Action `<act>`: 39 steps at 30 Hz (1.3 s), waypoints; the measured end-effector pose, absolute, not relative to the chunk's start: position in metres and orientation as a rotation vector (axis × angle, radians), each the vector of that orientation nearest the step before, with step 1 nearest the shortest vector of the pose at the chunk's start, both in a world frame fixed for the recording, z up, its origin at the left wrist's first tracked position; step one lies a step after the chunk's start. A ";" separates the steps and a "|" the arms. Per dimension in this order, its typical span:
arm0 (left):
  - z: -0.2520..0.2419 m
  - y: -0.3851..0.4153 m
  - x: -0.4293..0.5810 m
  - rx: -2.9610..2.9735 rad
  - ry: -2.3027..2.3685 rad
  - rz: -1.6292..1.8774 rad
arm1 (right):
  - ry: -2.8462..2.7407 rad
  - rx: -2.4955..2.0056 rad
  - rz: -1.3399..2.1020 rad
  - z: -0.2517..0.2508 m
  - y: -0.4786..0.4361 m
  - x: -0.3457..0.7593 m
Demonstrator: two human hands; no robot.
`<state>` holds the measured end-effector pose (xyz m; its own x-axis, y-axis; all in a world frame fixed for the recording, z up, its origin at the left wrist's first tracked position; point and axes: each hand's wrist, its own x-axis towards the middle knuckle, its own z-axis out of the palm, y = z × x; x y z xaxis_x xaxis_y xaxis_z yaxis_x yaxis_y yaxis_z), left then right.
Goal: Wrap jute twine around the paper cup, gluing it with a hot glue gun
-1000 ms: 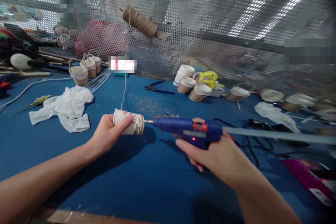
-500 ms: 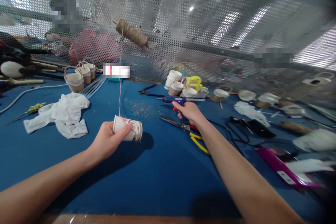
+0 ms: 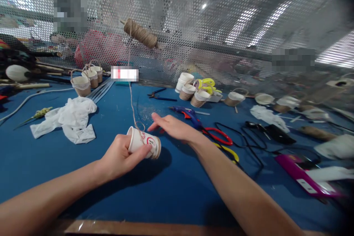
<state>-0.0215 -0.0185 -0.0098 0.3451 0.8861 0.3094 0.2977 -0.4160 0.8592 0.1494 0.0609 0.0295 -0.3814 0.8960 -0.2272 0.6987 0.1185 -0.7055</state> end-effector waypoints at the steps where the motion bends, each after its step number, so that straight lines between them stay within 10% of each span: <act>1: -0.011 -0.019 -0.021 1.936 1.025 1.046 | -2.167 -1.491 1.239 0.030 0.054 0.139; 8: -0.011 -0.022 -0.020 2.093 0.960 1.029 | -1.632 -1.090 1.866 0.023 0.046 0.121; 39: -0.005 -0.026 -0.017 1.692 0.818 0.776 | -1.242 -1.194 1.659 0.026 0.071 0.163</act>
